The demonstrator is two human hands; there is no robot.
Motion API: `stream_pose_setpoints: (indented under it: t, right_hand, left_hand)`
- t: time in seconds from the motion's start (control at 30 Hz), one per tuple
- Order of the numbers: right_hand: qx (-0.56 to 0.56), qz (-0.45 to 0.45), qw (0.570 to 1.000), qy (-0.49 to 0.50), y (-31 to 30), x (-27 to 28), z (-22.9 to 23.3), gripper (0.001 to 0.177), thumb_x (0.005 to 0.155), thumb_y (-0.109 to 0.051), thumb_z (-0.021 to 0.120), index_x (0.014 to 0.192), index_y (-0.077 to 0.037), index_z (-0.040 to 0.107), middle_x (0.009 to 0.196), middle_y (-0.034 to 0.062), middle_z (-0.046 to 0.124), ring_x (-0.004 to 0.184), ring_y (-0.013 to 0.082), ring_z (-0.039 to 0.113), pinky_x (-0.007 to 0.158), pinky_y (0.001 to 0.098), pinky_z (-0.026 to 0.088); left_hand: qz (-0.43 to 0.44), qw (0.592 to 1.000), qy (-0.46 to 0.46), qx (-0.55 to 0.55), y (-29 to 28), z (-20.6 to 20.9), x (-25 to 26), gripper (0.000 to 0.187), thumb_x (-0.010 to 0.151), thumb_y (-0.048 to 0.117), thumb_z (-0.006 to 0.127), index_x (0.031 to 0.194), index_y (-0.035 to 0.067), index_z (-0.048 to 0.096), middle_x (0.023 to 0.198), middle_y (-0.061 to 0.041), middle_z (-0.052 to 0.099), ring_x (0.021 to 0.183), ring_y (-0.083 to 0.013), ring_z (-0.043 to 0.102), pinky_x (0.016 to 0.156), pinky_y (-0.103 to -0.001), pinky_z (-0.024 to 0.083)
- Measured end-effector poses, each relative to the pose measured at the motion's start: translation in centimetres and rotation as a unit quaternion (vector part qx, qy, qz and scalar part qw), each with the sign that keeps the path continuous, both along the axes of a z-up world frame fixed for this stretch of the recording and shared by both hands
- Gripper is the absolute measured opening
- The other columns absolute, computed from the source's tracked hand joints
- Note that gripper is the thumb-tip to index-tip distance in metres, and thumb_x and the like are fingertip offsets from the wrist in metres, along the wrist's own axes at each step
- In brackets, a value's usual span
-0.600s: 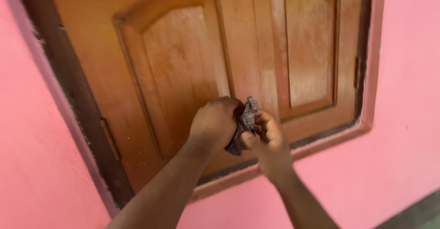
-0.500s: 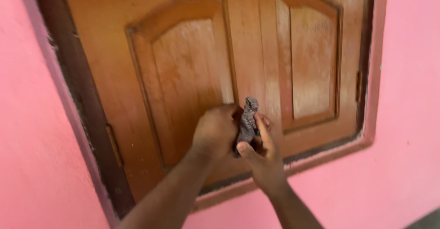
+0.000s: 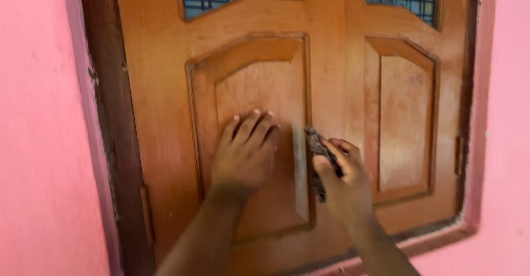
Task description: The person scrubs a wooden door with a dark cloth, focusing on the edges and panels. They then move to the floor and squeeze the cloth over a small container.
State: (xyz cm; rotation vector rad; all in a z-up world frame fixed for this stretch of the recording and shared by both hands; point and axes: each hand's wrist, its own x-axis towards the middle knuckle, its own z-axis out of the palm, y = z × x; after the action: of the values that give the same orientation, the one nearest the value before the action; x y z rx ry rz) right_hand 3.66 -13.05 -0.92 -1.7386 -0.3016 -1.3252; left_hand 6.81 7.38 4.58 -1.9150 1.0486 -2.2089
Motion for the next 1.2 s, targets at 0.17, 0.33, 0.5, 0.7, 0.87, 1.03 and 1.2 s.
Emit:
stream_pose_setpoints:
  t: [0.17,0.33,0.5,0.7,0.87,1.03,1.2]
  right_hand:
    - [-0.037,0.002,0.998,-0.048,0.2,1.4,2.1,0.043,0.092,-0.020,0.067,0.133,-0.006,0.064,0.139,0.0120,0.056,0.127,0.0255,0.060,0.104,0.0364,0.048]
    - [-0.095,-0.066,0.984,-0.136,0.5,2.4,6.1,0.047,0.093,-0.015,0.068,0.138,-0.003,0.061,0.139,0.0181,0.052,0.128,0.0321,0.058,0.106,0.0392,0.048]
    - [-0.133,-0.092,0.970,-0.182,0.4,3.9,9.6,0.051,0.093,-0.015,0.070,0.141,-0.002,0.061,0.135,0.0186,0.053,0.123,0.0338,0.061,0.102,0.0398,0.051]
    - [-0.191,-0.196,0.958,-0.083,1.8,4.9,8.2,0.039,0.088,-0.011,0.069,0.127,-0.014,0.073,0.122,0.0125,0.060,0.101,0.0295,0.067,0.086,0.0424,0.057]
    - [-0.223,-0.213,0.949,-0.062,1.7,4.0,4.9,0.034,0.087,-0.016,0.072,0.120,-0.019,0.076,0.113,0.0074,0.064,0.094,0.0260,0.067,0.076,0.0396,0.059]
    - [-0.232,-0.266,0.923,-0.150,1.2,4.8,7.8,0.025,0.092,-0.015,0.072,0.115,-0.019,0.079,0.111,0.0039,0.067,0.096,0.0249,0.067,0.075,0.0386,0.058]
    - [-0.190,-0.248,0.936,-0.162,2.0,5.3,7.6,0.025,0.088,-0.014,0.072,0.112,-0.017,0.079,0.114,0.0030,0.068,0.096,0.0242,0.068,0.078,0.0386,0.057]
  left_hand:
    - [0.008,1.000,0.008,-0.010,0.1,-0.4,0.7,0.036,0.086,0.018,0.065,0.121,0.010,0.071,0.141,-0.007,0.062,0.136,-0.0274,0.053,0.115,-0.051,0.039]
    - [0.012,1.000,0.016,-0.014,0.1,-0.4,0.3,0.036,0.087,0.020,0.066,0.122,0.010,0.072,0.141,-0.007,0.063,0.136,-0.0271,0.053,0.115,-0.051,0.039]
    - [0.008,1.000,0.021,-0.014,0.1,-0.2,0.6,0.040,0.084,0.022,0.066,0.121,0.010,0.072,0.140,-0.007,0.062,0.135,-0.0269,0.054,0.115,-0.051,0.039]
    - [0.031,0.999,0.006,-0.014,0.1,-0.3,0.6,0.036,0.090,0.022,0.066,0.124,0.011,0.072,0.142,-0.006,0.062,0.137,-0.0258,0.053,0.117,-0.050,0.039]
    - [0.029,0.999,0.019,-0.014,0.0,-0.4,0.5,0.039,0.085,0.022,0.065,0.122,0.010,0.071,0.141,-0.006,0.062,0.136,-0.0261,0.053,0.115,-0.051,0.039]
    - [0.027,0.999,0.018,-0.013,-0.1,-0.3,0.5,0.039,0.086,0.023,0.066,0.123,0.010,0.071,0.141,-0.007,0.061,0.136,-0.0262,0.053,0.115,-0.052,0.038]
    - [0.041,0.999,0.011,-0.008,0.0,-0.4,0.4,0.042,0.083,0.021,0.066,0.124,0.011,0.071,0.142,-0.006,0.062,0.135,-0.0253,0.052,0.115,-0.051,0.039]
